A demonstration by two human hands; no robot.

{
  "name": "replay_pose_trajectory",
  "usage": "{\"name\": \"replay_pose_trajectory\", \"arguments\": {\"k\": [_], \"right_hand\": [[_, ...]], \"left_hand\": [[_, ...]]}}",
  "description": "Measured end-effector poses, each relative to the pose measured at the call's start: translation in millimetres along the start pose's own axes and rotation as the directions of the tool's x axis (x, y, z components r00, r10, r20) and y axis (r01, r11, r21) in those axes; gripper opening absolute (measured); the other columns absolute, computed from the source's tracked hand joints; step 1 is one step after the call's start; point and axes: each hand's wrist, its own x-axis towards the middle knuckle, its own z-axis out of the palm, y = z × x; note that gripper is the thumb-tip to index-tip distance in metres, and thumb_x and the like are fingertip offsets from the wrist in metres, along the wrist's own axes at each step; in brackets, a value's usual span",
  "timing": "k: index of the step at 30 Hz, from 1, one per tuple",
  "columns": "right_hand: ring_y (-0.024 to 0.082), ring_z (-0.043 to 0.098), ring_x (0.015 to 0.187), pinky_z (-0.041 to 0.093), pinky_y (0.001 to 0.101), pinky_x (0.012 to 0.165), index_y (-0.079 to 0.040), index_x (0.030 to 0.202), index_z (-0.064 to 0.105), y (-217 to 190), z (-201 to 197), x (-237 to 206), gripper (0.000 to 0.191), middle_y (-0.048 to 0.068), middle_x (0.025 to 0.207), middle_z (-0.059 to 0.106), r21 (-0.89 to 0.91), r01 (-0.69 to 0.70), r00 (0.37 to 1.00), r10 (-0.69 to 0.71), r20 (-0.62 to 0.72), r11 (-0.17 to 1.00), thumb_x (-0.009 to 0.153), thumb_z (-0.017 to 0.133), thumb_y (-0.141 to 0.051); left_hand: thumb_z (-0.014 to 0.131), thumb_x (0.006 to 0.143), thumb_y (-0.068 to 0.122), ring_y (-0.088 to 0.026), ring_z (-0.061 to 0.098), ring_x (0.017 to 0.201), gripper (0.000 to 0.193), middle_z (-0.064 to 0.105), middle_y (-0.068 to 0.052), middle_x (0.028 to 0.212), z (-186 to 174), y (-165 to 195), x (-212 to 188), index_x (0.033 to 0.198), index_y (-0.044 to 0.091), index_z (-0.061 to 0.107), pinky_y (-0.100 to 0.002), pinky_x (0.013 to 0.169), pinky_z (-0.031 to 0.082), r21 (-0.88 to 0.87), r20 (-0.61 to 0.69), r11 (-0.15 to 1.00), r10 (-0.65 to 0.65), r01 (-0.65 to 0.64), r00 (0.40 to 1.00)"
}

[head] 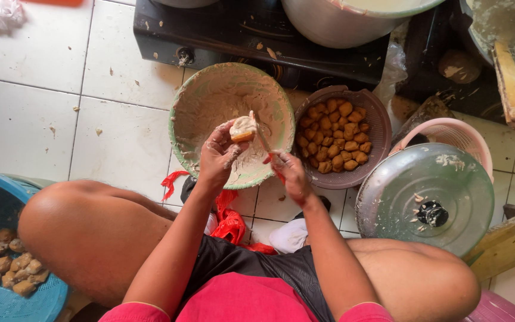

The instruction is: The person sits on the floor and coats fried food pieces with thick batter, scraping batter from a large bowl with a small spatula and by hand, then drops the coated pieces into a pot of hot oil on a portable stove to fry. Coated pieces accumulate in a colander beside the bowl.

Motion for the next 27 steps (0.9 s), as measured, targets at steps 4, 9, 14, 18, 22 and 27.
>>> {"name": "replay_pose_trajectory", "arguments": {"k": [4, 9, 14, 18, 22, 27], "right_hand": [[0.008, 0.053, 0.081, 0.043, 0.0228, 0.075, -0.006, 0.112, 0.068, 13, 17, -5, 0.025, -0.001, 0.095, 0.065, 0.239, -0.038, 0.999, 0.033, 0.027, 0.970, 0.102, 0.057, -0.027], [0.016, 0.054, 0.086, 0.042, 0.0315, 0.077, 0.002, 0.115, 0.070, 36, 18, -4, 0.029, 0.005, 0.094, 0.059, -0.221, 0.020, 0.999, -0.027, -0.029, 0.975, 0.112, 0.055, -0.023], [0.048, 0.056, 0.111, 0.048, 0.0504, 0.092, 0.004, 0.123, 0.061, 57, 14, -1, 0.040, 0.029, 0.125, 0.055, -0.855, 0.097, 0.966, -0.254, -0.042, 0.510, 0.086, 0.065, -0.011], [0.044, 0.056, 0.115, 0.048, 0.0521, 0.095, -0.002, 0.122, 0.061, 66, 24, -6, 0.038, 0.022, 0.124, 0.054, -0.940, -0.090, 0.991, -0.059, -0.116, 0.328, 0.085, 0.064, -0.010], [0.041, 0.056, 0.116, 0.047, 0.0529, 0.095, -0.002, 0.122, 0.060, 51, 27, -10, 0.042, 0.019, 0.123, 0.054, -0.948, -0.117, 0.992, -0.006, -0.124, 0.295, 0.087, 0.070, -0.023], [0.041, 0.056, 0.115, 0.048, 0.0502, 0.095, -0.002, 0.126, 0.060, 9, 5, -8, 0.043, 0.019, 0.125, 0.055, -0.877, -0.121, 0.992, 0.039, -0.117, 0.466, 0.091, 0.068, -0.025]], "left_hand": [[0.072, 0.091, -0.003, -0.018, 0.067, 0.118, 0.049, 0.068, -0.010, 0.129, 8, -11, 2, 0.137, -0.002, 0.056, -0.035, 0.104, 0.056, 0.060, -0.036, 0.989, 0.137, -0.134, 0.990], [0.070, 0.095, -0.005, -0.017, 0.064, 0.121, 0.046, 0.065, -0.009, 0.130, 8, -7, 10, 0.138, 0.000, 0.054, -0.032, 0.109, 0.052, 0.098, -0.110, 0.950, 0.306, -0.296, 0.946], [0.065, 0.093, -0.008, -0.014, 0.062, 0.123, 0.050, 0.062, -0.004, 0.129, 6, 15, 37, 0.139, 0.005, 0.050, -0.030, 0.108, 0.052, 0.167, -0.069, 0.932, 0.336, -0.321, 0.939], [0.063, 0.090, -0.011, -0.012, 0.063, 0.119, 0.052, 0.063, -0.002, 0.127, 21, 35, 74, 0.138, 0.007, 0.053, -0.028, 0.104, 0.053, 0.382, 0.042, 0.880, 0.289, -0.282, 0.957], [0.068, 0.089, -0.009, -0.014, 0.066, 0.119, 0.049, 0.065, -0.004, 0.128, 67, 59, 119, 0.132, 0.009, 0.055, -0.028, 0.102, 0.055, 0.531, 0.185, 0.775, 0.290, -0.344, 0.939], [0.083, 0.083, 0.009, -0.027, 0.069, 0.109, 0.047, 0.069, -0.009, 0.120, 126, 71, 200, 0.124, 0.008, 0.060, -0.040, 0.094, 0.055, 0.709, 0.574, 0.107, 0.488, -0.697, 0.658]]}}
